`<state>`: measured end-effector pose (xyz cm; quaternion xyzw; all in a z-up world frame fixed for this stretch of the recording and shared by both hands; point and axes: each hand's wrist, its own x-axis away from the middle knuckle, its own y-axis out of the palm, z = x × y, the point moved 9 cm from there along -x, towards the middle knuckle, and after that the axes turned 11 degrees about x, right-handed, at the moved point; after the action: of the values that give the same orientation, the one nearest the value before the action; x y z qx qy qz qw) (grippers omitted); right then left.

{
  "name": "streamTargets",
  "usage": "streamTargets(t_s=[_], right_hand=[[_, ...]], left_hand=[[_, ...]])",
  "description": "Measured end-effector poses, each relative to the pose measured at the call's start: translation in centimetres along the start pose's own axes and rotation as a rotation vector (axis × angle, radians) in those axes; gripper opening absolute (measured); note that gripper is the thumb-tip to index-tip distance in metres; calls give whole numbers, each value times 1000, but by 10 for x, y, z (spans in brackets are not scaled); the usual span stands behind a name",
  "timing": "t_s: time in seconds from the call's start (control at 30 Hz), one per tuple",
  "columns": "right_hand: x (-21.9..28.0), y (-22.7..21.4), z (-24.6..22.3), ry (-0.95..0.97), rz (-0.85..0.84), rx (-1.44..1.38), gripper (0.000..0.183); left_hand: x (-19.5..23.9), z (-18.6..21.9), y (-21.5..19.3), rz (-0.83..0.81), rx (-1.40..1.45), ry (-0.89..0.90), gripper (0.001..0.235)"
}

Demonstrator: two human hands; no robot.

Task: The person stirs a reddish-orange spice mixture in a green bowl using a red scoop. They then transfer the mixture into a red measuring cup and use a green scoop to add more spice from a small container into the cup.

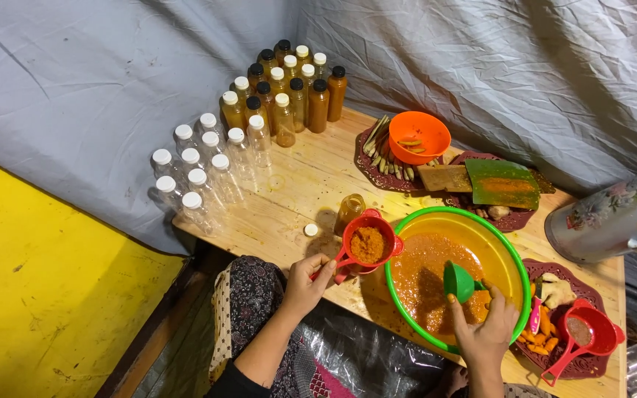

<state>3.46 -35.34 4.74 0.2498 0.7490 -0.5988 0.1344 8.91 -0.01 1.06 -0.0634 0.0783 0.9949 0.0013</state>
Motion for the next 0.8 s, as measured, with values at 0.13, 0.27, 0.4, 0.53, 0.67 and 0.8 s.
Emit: streamTargets(t_s=[0.13, 0.27, 0.4, 0.53, 0.67, 0.8], right_hand=[[0, 1, 1, 3, -3, 4, 68], [1, 2, 2, 13, -12, 10, 68], [1, 0, 0, 0, 3, 6, 68], [2, 5, 3, 33, -44, 19, 69], [2, 5, 3, 16, -24, 23, 69], [2, 4, 2, 4, -11, 22, 68]], left_hand=[[1, 1, 0, 2, -15, 8, 18], [1, 1, 0, 3, -4, -6, 19], [1, -1, -2, 24, -10, 6, 18], [1, -2, -3, 19, -8, 36, 20], [1, -2, -3, 25, -25, 37, 22], [1, -1, -3, 32, -29, 44, 22]])
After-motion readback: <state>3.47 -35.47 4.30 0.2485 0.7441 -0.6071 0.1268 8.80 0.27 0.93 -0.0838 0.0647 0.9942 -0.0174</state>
